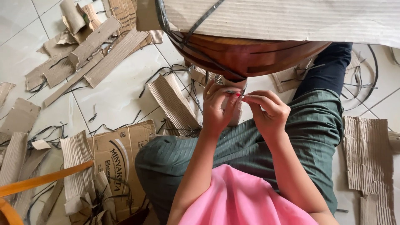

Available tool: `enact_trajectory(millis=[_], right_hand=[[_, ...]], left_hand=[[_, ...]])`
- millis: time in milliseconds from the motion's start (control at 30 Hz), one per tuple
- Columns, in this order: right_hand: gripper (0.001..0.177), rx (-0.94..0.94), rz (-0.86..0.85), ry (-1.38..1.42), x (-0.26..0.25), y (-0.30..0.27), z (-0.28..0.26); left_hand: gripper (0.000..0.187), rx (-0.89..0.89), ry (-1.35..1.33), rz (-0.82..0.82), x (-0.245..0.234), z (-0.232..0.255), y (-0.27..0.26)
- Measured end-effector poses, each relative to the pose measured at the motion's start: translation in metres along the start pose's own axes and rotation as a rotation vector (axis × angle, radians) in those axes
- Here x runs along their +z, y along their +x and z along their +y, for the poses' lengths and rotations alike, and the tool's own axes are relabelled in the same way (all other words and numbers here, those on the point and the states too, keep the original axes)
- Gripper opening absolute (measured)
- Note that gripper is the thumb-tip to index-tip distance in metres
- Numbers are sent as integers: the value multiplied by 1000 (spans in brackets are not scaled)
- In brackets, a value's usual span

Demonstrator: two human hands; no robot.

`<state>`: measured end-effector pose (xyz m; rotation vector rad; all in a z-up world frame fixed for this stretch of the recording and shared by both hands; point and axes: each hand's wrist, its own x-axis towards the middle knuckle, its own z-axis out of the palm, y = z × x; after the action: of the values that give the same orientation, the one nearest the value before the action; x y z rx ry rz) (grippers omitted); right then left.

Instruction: A person sits on the floor and wraps a wooden chair leg with corrugated cardboard, securing it with black string.

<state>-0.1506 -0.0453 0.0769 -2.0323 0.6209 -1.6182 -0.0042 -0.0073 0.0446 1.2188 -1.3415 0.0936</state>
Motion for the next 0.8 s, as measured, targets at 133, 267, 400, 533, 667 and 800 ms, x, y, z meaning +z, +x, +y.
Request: enact_trajectory(millis=[133,267,400,533,667,800], right_hand=[[19,-108,-25,-50,5,-3,20],[24,-221,-28,-192,13,-5,29],[15,-226,-112,-279,17,-9,33],[11,-115,-197,-229,12,-7,22],[11,2,-238,-71,9,-5,18],[10,42,-244,-15,9,-6,19]], left_hand=[[7,26,111,-4,-4,1,6],[25,-33,204,-47,-11,12,18],[41,-79,195,-112,-24,28,26],[37,-156,133,-122,-31,28,16],[22,-230,19,-145,-25,24,-4],[28,-289,-66,-96,-13,22,-16]])
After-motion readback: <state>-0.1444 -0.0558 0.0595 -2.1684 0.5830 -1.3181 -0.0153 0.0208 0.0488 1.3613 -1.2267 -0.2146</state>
